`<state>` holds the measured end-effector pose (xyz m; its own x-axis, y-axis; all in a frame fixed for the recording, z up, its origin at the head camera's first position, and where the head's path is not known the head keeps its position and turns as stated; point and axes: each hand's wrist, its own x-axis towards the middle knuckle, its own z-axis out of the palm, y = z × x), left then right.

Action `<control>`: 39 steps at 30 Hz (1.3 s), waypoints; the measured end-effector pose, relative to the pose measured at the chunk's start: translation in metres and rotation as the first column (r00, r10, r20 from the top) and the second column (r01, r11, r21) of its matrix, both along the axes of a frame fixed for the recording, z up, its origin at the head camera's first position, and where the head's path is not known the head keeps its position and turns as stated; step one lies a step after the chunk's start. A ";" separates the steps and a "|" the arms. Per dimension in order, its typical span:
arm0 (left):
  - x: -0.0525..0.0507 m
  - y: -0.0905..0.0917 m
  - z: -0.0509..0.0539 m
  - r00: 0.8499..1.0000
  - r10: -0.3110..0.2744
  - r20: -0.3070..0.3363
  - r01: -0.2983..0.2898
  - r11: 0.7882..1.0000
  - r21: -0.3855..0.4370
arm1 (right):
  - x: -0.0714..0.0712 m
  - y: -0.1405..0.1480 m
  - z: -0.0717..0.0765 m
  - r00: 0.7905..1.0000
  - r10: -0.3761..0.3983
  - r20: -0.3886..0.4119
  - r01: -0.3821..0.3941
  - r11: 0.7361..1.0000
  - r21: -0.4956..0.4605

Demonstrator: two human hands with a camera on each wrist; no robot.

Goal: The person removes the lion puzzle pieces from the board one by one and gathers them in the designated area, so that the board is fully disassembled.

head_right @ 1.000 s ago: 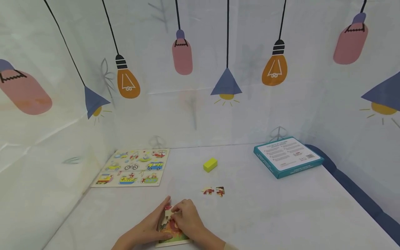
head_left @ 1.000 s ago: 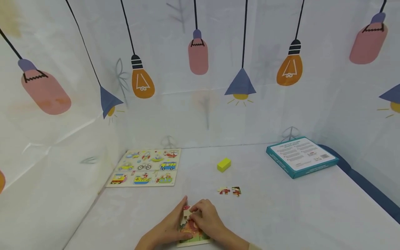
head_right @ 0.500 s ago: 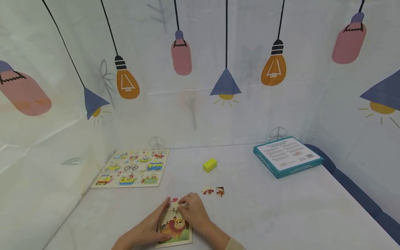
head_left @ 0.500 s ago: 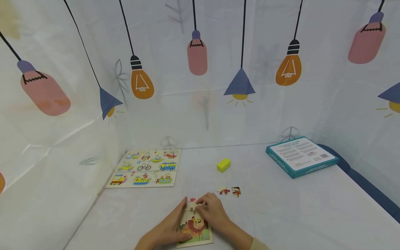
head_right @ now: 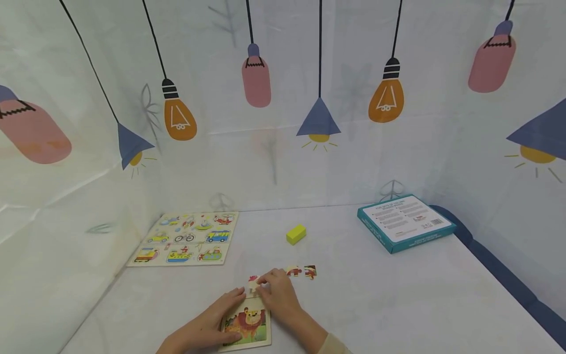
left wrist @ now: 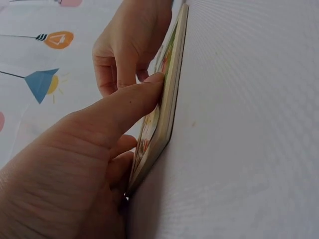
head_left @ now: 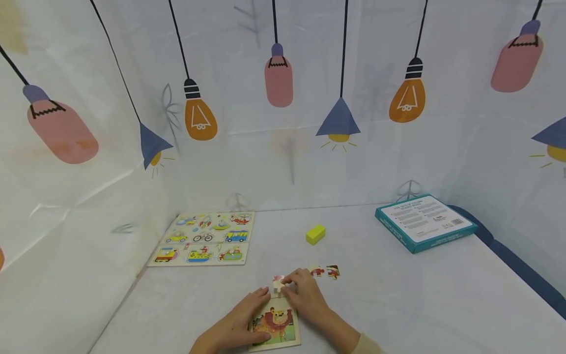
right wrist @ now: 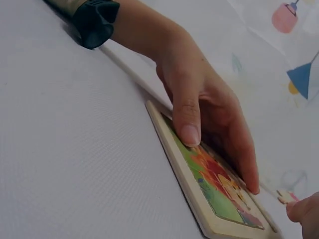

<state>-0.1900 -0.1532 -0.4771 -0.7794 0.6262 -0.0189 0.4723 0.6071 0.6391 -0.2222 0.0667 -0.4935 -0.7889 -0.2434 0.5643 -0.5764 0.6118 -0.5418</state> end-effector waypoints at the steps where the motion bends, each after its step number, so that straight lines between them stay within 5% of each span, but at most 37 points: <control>1: 0.000 0.000 0.000 1.000 -0.010 -0.015 0.010 1.000 -0.008 | -0.001 0.001 0.000 1.000 -0.014 -0.004 0.014 1.000 0.010; 19: -0.002 -0.002 0.001 0.997 -0.051 -0.051 0.048 0.997 -0.062 | -0.020 0.018 -0.006 0.975 -0.202 -0.092 0.210 0.974 0.087; 39: 0.000 0.000 0.003 0.999 -0.029 -0.020 0.028 0.998 -0.050 | -0.023 0.027 -0.008 0.949 -0.315 -0.006 0.314 0.945 0.086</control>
